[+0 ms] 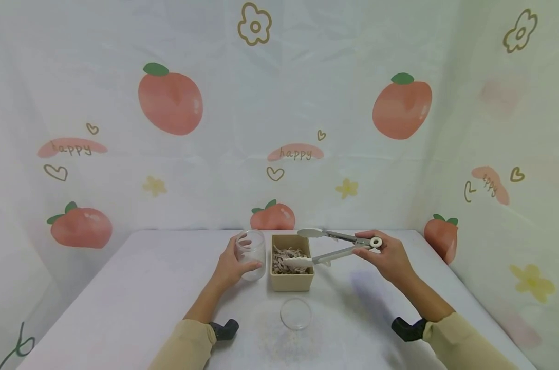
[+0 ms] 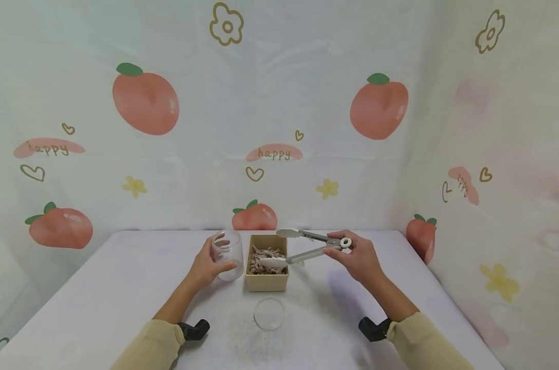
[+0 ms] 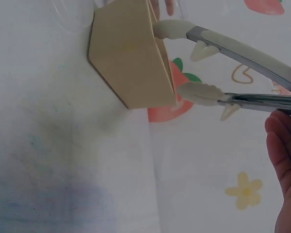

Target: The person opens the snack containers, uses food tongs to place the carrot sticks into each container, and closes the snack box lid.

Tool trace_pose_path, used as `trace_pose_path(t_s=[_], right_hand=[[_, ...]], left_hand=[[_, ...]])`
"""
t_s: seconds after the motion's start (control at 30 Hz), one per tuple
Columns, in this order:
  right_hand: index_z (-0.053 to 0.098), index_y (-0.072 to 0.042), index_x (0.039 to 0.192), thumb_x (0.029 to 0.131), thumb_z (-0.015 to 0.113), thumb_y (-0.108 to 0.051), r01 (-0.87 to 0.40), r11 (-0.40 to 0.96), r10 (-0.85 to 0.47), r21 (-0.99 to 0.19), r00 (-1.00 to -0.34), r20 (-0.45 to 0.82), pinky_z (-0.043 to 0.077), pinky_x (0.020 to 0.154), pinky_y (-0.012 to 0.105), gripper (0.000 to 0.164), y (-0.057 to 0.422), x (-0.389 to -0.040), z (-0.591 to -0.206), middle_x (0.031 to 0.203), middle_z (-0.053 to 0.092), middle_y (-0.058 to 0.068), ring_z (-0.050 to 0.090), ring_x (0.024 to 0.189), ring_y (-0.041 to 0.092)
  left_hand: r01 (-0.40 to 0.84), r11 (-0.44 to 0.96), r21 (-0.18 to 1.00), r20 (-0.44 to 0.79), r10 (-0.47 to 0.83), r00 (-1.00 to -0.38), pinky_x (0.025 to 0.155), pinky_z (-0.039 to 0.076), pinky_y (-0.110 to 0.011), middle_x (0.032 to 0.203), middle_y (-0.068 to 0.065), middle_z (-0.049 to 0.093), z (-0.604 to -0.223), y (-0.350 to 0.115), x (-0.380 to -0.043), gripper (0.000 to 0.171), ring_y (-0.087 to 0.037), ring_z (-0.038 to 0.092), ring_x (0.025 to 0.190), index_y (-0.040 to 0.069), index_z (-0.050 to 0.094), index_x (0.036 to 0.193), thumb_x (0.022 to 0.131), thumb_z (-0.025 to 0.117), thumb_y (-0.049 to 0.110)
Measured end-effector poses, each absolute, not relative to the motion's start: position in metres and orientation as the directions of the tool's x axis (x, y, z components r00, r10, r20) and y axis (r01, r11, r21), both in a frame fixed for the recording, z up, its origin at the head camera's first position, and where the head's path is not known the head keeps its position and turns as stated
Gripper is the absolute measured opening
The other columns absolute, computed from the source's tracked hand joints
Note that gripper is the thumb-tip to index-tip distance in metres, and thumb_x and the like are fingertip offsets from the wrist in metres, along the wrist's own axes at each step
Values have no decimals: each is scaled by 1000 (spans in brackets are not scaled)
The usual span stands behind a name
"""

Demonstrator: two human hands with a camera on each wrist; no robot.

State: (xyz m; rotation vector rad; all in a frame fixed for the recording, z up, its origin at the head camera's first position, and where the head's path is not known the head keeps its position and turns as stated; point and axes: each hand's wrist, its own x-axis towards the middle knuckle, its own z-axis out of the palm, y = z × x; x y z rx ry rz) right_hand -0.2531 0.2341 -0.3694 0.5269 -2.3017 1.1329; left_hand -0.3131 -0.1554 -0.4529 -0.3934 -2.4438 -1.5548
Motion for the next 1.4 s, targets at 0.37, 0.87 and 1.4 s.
trace_pose_path(t_s=[0.37,0.87,1.4], right_hand=[[70,-1,109,83,76,-5,-611,502,-134,-613,-755,642,46,57,22,26,221,-266,-353,82,67,-1,58,75,9],[69,-2,111,93,67,-17,-512,424,-168,-747,-855,491,46,64,29,24,188,-297,-344,90,65,8,54,74,23],[58,3,123,94,64,-20,-398,307,-447,-864,-862,238,39,101,54,38,167,-317,-346,121,62,21,54,116,32]], left_hand=[[355,407,841,338,114,-934,104,36,-52,137,-13,54,-452,-156,-314,89,-34,48,126,13,35,143,72,88,21],[347,387,855,328,115,-938,105,35,-53,138,-13,53,-453,-156,-314,87,-35,47,127,14,35,143,73,87,18],[348,402,847,333,109,-937,106,34,-52,137,-11,54,-455,-156,-315,87,-34,46,128,15,35,143,73,87,18]])
